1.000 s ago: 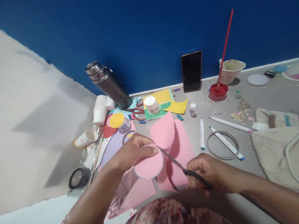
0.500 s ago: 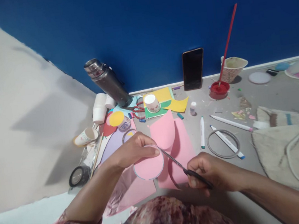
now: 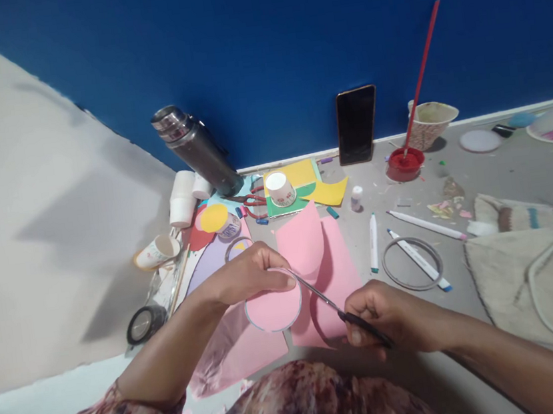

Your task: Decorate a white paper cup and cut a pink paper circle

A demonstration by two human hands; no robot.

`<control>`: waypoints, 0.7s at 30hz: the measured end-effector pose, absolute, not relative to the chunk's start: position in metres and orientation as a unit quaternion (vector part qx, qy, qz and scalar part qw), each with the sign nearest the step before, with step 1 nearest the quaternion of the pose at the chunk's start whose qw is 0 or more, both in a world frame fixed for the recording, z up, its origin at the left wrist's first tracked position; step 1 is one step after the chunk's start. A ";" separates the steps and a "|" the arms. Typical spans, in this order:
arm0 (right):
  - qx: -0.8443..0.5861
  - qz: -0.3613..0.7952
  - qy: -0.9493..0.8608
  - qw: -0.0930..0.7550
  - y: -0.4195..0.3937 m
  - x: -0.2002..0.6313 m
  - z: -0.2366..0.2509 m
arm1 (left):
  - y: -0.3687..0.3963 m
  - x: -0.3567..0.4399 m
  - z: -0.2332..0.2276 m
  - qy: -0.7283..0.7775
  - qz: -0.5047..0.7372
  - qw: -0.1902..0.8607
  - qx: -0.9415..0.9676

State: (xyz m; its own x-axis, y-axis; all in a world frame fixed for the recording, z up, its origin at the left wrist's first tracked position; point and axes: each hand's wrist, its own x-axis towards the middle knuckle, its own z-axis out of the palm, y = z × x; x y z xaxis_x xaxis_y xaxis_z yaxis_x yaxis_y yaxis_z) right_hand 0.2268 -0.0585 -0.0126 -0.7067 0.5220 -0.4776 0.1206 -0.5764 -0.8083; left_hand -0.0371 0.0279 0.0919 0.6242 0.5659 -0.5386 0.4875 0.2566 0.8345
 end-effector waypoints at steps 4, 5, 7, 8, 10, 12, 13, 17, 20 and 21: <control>-0.364 0.811 -0.440 0.130 -0.060 0.227 -0.017 | 0.029 -0.036 0.093 0.431 0.023 0.662 0.613; -0.364 0.811 -0.439 0.128 -0.060 0.227 -0.017 | 0.029 -0.036 0.094 0.431 0.021 0.662 0.613; -0.364 0.815 -0.434 0.127 -0.059 0.228 -0.016 | 0.030 -0.036 0.094 0.430 0.017 0.661 0.614; -0.361 0.817 -0.433 0.125 -0.059 0.228 -0.015 | 0.030 -0.035 0.095 0.429 0.015 0.661 0.615; -0.359 0.817 -0.435 0.119 -0.058 0.228 -0.014 | 0.030 -0.034 0.095 0.423 0.010 0.664 0.617; -0.360 0.817 -0.437 0.112 -0.058 0.228 -0.014 | 0.030 -0.034 0.095 0.416 0.006 0.666 0.619; -0.360 0.816 -0.438 0.112 -0.059 0.228 -0.015 | 0.030 -0.034 0.095 0.413 0.004 0.665 0.622; -0.356 0.811 -0.447 0.125 -0.060 0.230 -0.018 | 0.032 -0.033 0.097 0.404 -0.011 0.659 0.635; -0.359 0.803 -0.459 0.126 -0.060 0.231 -0.019 | 0.033 -0.033 0.099 0.398 -0.025 0.654 0.643; -0.359 0.804 -0.458 0.126 -0.060 0.231 -0.019 | 0.033 -0.033 0.099 0.397 -0.029 0.651 0.647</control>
